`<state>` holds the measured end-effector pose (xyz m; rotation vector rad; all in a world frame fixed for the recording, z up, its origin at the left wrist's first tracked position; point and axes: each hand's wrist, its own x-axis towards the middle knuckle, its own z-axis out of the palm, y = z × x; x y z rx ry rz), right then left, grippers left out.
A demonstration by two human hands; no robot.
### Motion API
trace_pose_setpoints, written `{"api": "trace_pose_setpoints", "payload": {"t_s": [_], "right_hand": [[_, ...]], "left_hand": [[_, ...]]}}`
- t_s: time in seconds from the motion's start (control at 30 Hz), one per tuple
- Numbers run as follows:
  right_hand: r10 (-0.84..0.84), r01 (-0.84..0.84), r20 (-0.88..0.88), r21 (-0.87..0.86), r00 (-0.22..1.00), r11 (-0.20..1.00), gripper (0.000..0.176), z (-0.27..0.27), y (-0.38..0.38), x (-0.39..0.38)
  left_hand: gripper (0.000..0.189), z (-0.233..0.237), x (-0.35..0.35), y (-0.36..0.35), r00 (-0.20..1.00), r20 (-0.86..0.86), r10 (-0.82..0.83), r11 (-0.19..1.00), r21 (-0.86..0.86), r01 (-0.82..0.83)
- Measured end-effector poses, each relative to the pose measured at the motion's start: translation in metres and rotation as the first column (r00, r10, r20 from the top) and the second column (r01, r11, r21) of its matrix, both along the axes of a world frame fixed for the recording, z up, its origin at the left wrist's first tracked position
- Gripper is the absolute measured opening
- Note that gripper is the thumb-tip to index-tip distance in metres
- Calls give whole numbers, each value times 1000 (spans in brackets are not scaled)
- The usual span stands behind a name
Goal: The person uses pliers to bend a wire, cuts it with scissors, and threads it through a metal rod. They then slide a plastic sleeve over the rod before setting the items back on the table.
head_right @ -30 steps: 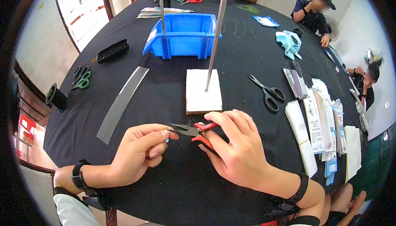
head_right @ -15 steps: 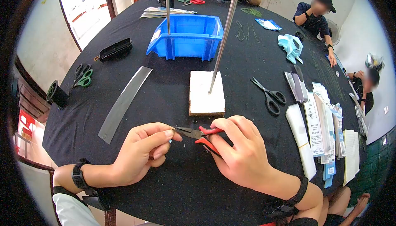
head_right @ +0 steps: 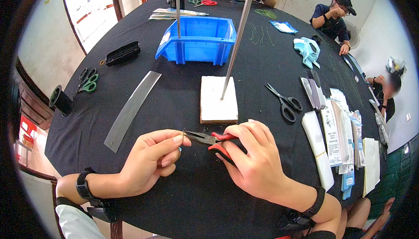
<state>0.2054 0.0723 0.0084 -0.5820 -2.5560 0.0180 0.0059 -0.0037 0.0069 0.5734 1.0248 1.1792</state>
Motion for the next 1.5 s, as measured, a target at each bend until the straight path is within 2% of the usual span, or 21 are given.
{"api": "trace_pose_setpoints", "payload": {"t_s": [0.53, 1.03, 1.5], "right_hand": [[29, -29, -30, -7, 999, 1000, 26, -1, 0, 1], [-22, 25, -57, 55, 998, 998, 22, 3, -1, -3], [-1, 2, -11, 64, 1000, 998, 22, 3, -2, -1]], "left_hand": [[19, -2, 0, 0, 999, -44, 28, 998, 49, -25], [20, -4, 0, 1, 989, -144, 16, 996, 87, -3], [20, -4, 0, 0, 972, -236, 1, 990, 141, 33]]}}
